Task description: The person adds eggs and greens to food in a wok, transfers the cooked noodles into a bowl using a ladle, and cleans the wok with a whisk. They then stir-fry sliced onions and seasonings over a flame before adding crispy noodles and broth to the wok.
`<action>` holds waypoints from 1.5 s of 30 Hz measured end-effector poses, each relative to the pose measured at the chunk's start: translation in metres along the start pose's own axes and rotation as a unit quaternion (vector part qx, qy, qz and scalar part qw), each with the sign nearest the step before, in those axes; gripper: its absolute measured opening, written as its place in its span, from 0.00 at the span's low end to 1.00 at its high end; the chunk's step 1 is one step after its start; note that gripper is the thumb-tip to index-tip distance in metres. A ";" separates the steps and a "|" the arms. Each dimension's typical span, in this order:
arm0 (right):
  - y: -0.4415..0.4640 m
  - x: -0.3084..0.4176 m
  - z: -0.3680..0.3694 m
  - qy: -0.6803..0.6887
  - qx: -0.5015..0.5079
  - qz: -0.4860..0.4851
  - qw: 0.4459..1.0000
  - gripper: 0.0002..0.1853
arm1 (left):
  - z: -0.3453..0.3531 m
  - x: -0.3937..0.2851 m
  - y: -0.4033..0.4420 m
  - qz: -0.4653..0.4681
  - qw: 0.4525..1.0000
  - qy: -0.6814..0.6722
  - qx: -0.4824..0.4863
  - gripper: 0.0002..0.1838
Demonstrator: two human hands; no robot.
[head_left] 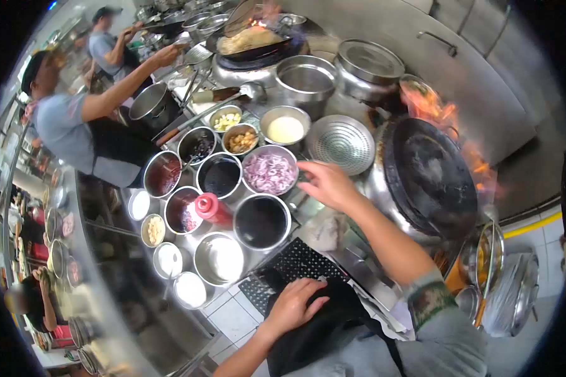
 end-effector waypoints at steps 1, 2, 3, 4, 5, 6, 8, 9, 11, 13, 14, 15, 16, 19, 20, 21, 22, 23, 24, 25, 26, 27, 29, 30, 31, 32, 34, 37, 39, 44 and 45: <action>0.033 -0.003 0.042 -0.104 0.018 -0.061 0.993 0.27 | -0.016 0.010 -0.013 -0.014 0.999 -0.005 -0.029 0.17; 0.056 -0.017 0.083 -0.166 0.082 -0.030 0.982 0.26 | -0.031 0.020 -0.027 -0.029 0.998 -0.011 -0.058 0.17; 0.070 -0.030 0.118 -0.229 0.145 0.001 0.963 0.26 | -0.046 0.030 -0.040 -0.044 0.995 -0.018 -0.087 0.17; 0.078 -0.035 0.140 -0.254 0.175 0.002 0.951 0.28 | -0.061 0.037 -0.053 -0.051 0.992 -0.018 -0.114 0.16; 0.082 -0.042 0.157 -0.278 0.205 0.005 0.938 0.31 | -0.073 0.047 -0.065 -0.068 0.989 -0.025 -0.129 0.15; 0.084 -0.050 0.172 -0.304 0.235 0.007 0.923 0.33 | -0.083 0.055 -0.076 -0.084 0.985 -0.033 -0.144 0.15; 0.094 -0.073 0.186 -0.259 0.202 0.011 0.944 0.32 | -0.100 0.072 -0.095 -0.110 0.978 -0.043 -0.172 0.14; 0.100 -0.072 0.180 -0.236 0.184 0.014 0.954 0.32 | -0.107 0.077 -0.101 -0.118 0.976 -0.050 -0.176 0.14; 0.108 -0.079 0.172 -0.189 0.179 0.048 0.964 0.36 | -0.120 0.083 -0.108 -0.135 0.973 -0.060 -0.179 0.15; 0.112 -0.063 0.151 -0.178 0.141 0.073 0.971 0.38 | -0.128 0.089 -0.111 -0.133 0.972 -0.068 -0.179 0.15; 0.108 -0.058 0.156 -0.197 0.162 0.080 0.964 0.41 | -0.130 0.091 -0.111 -0.132 0.973 -0.071 -0.177 0.15; 0.103 -0.059 0.163 -0.215 0.154 0.090 0.960 0.40 | -0.133 0.092 -0.109 -0.129 0.974 -0.069 -0.172 0.15; 0.099 -0.061 0.172 -0.234 0.145 0.100 0.956 0.40 | -0.136 0.093 -0.107 -0.126 0.976 -0.066 -0.166 0.14; 0.101 -0.066 0.180 -0.242 0.113 0.118 0.956 0.33 | -0.140 0.094 -0.101 -0.121 0.977 -0.063 -0.163 0.14; 0.103 -0.076 0.184 -0.225 0.100 0.103 0.964 0.32 | -0.142 0.094 -0.100 -0.121 0.977 -0.062 -0.164 0.14; 0.105 -0.076 0.182 -0.208 0.088 0.087 0.970 0.30 | -0.141 0.094 -0.100 -0.121 0.977 -0.061 -0.162 0.14; 0.105 -0.080 0.173 -0.189 0.050 0.099 0.976 0.25 | -0.140 0.095 -0.100 -0.121 0.978 -0.060 -0.161 0.14; 0.104 -0.087 0.167 -0.149 0.043 0.116 0.981 0.22 | -0.139 0.095 -0.099 -0.121 0.978 -0.059 -0.162 0.14; 0.103 -0.089 0.156 -0.108 0.037 0.131 0.985 0.19 | -0.137 0.097 -0.100 -0.126 0.977 -0.056 -0.164 0.14; 0.102 -0.090 0.146 -0.067 0.032 0.146 0.987 0.16 | -0.134 0.099 -0.101 -0.133 0.976 -0.052 -0.166 0.14; 0.102 -0.091 0.133 -0.043 -0.007 0.149 0.988 0.13 | -0.132 0.099 -0.101 -0.139 0.975 -0.047 -0.168 0.14; 0.101 -0.104 0.134 0.035 -0.005 0.186 0.982 0.13 | -0.131 0.096 -0.100 -0.142 0.974 -0.044 -0.169 0.14; 0.097 -0.126 0.142 0.195 -0.003 0.256 0.947 0.12 | -0.126 0.088 -0.097 -0.149 0.974 -0.035 -0.169 0.13; 0.093 -0.127 0.142 0.304 -0.005 0.300 0.904 0.12 | -0.125 0.082 -0.093 -0.145 0.974 -0.031 -0.170 0.13; 0.092 -0.124 0.139 0.376 -0.008 0.319 0.870 0.12 | -0.125 0.076 -0.090 -0.141 0.975 -0.028 -0.172 0.13; 0.089 -0.121 0.136 0.447 -0.009 0.336 0.829 0.12 | -0.123 0.070 -0.088 -0.139 0.975 -0.024 -0.173 0.13; 0.083 -0.123 0.130 0.534 -0.004 0.361 0.764 0.12 | -0.120 0.063 -0.086 -0.139 0.974 -0.014 -0.181 0.13; 0.079 -0.119 0.099 0.652 -0.049 0.313 0.689 0.11 | -0.113 0.052 -0.079 -0.135 0.975 -0.008 -0.176 0.12; 0.078 -0.129 0.072 0.728 -0.041 0.239 0.641 0.11 | -0.106 0.043 -0.072 -0.126 0.977 -0.005 -0.170 0.12; 0.020 -0.140 -0.081 0.744 -0.162 0.181 0.622 0.13 | -0.085 0.013 -0.047 -0.080 0.985 0.002 -0.152 0.13; 0.001 -0.155 -0.112 0.718 -0.193 0.175 0.645 0.11 | -0.080 0.007 -0.040 -0.060 0.988 0.008 -0.143 0.13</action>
Point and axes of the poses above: each hand's wrist, its own y-axis towards the middle knuckle, its own z-axis out of the palm, x = y × z, the point moved 10 cm from there along y, towards the middle knuckle, and after that the axes turned 9 degrees about -y, right-handed, at the moved point
